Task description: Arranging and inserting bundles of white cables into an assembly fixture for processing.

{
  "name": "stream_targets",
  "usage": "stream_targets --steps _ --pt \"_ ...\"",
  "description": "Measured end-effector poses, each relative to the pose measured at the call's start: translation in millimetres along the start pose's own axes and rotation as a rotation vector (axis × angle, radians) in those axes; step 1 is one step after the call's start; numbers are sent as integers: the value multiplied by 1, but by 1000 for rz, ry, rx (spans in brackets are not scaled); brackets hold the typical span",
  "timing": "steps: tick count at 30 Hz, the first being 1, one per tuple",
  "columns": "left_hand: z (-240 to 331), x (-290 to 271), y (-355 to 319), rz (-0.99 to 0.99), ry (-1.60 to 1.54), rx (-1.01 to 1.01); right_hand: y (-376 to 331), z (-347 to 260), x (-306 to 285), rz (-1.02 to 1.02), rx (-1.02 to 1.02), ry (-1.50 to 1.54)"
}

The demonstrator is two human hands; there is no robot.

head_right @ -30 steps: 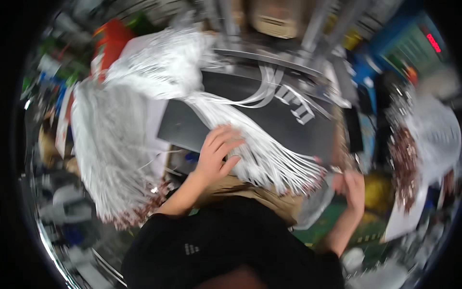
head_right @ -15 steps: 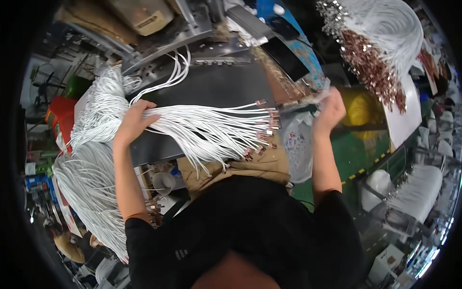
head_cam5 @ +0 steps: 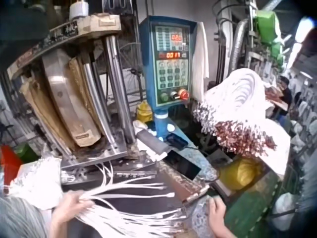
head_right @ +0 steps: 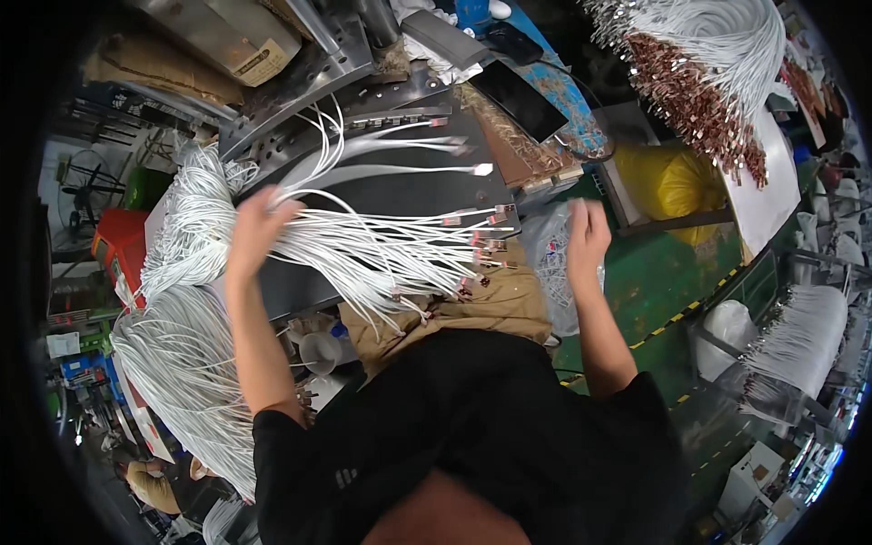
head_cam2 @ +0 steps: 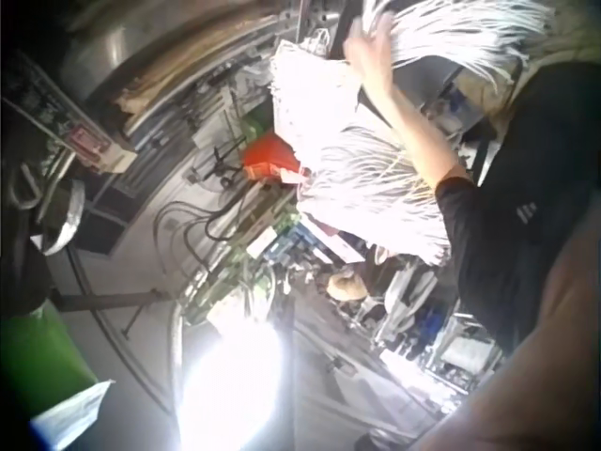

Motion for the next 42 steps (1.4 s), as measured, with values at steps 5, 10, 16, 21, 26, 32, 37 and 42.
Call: stream_targets --steps 5,10,16,21,26,32,37,42 --pt "81 81 1 -211 350 396 10 -219 126 -632 -793 -76" --pt "34 21 20 -35 -300 231 45 -251 161 -866 -649 -459" --pt "-31 25 9 -156 22 2 51 -223 175 -813 -991 -629" --pt "-48 16 13 39 -377 -26 53 -159 180 -786 -898 -453" --pt "-29 21 19 10 -186 -122 48 -170 167 -747 -893 -565" --pt "-28 20 19 318 -201 14 49 -166 177 -793 -830 -422" --pt "60 21 3 277 9 136 20 -188 194 -789 -926 -334" --pt "54 35 -4 -225 -87 -54 70 -195 147 -553 -1010 -605"
Point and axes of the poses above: each hand's wrist, its own y-axis towards the middle knuckle, its own x-axis out of the palm, z = x × y, the point moved 4 cm from there along y, towards the middle knuckle, and after that the axes turned 5 degrees about -x, right-handed, at the moved point
